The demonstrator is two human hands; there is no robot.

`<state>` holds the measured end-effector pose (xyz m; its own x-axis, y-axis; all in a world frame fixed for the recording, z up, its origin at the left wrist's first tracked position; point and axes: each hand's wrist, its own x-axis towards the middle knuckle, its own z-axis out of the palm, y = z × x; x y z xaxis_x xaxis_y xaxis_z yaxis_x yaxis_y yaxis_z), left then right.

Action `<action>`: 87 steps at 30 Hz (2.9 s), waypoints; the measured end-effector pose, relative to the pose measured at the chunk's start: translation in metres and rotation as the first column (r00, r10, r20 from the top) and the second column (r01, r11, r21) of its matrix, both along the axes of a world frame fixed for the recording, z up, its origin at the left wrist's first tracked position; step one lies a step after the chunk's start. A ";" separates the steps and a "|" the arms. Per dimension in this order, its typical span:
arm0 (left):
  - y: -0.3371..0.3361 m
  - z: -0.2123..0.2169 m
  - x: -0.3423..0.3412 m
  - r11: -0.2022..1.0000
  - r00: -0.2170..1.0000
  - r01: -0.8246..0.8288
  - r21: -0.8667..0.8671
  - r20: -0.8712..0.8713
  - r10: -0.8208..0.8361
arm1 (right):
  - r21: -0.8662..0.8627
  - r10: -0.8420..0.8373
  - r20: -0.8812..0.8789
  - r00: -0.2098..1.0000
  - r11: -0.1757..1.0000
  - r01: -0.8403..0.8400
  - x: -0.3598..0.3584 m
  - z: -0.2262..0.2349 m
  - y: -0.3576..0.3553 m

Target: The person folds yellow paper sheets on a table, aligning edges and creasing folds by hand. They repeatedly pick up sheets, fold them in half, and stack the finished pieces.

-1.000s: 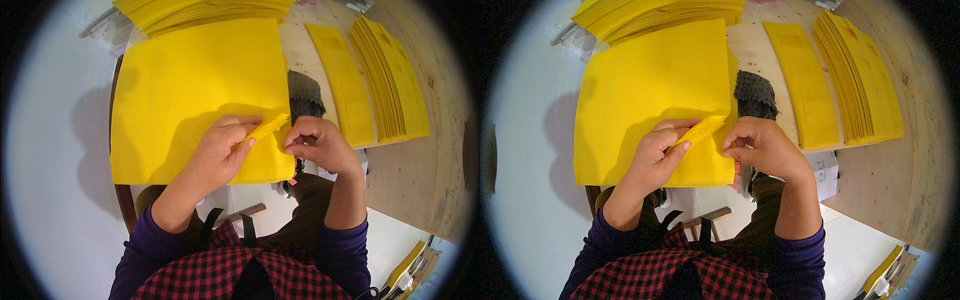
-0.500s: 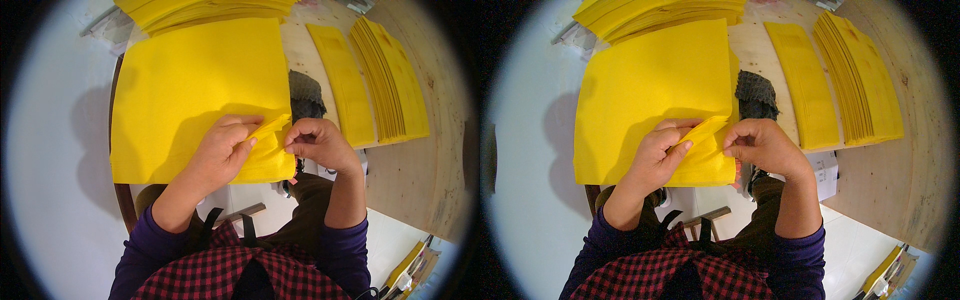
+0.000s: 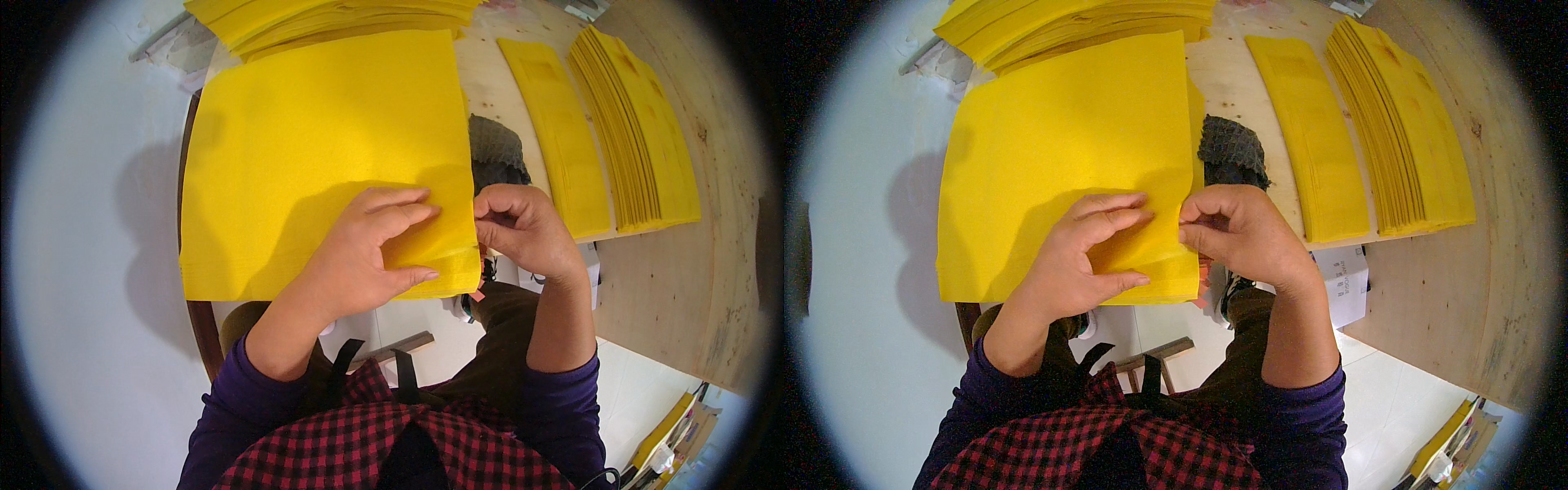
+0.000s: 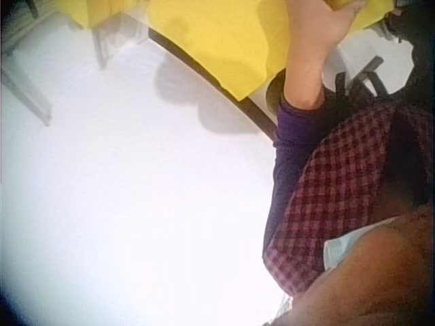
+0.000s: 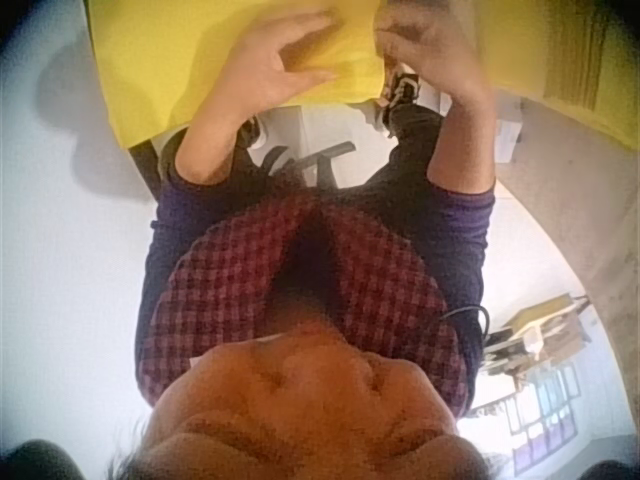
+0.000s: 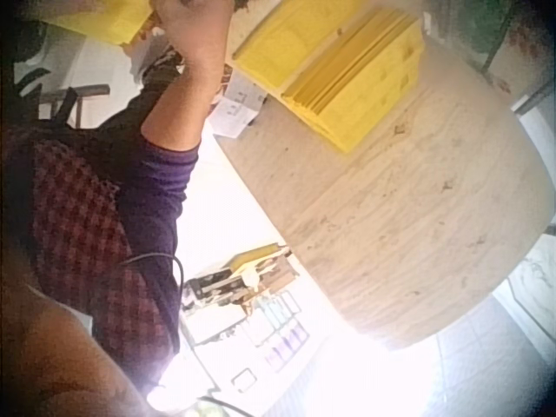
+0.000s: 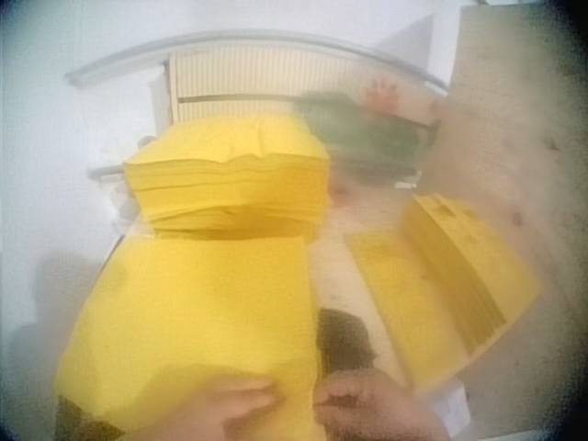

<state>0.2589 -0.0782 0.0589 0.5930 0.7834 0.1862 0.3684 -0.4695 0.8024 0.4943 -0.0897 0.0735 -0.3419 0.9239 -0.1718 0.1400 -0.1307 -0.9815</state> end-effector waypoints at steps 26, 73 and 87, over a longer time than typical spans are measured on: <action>0.007 -0.012 0.000 1.000 0.988 0.007 -0.010 0.154 -0.005 | -0.049 0.099 0.121 0.988 0.994 -0.094 0.013 -0.005 -0.004; 0.007 -0.012 0.000 1.000 0.984 0.004 -0.015 0.176 -0.002 | 0.021 -0.023 -0.002 1.000 1.000 0.023 0.009 -0.013 -0.009; 0.006 -0.008 0.000 0.999 0.987 0.025 -0.024 0.162 -0.021 | 0.042 -0.028 -0.058 0.998 0.999 0.031 0.000 -0.004 -0.002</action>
<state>0.2588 -0.0724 0.0507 0.5748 0.7757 0.2606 0.2224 -0.4545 0.8625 0.4947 -0.0920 0.0691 -0.3225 0.9399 -0.1123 0.0800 -0.0911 -0.9926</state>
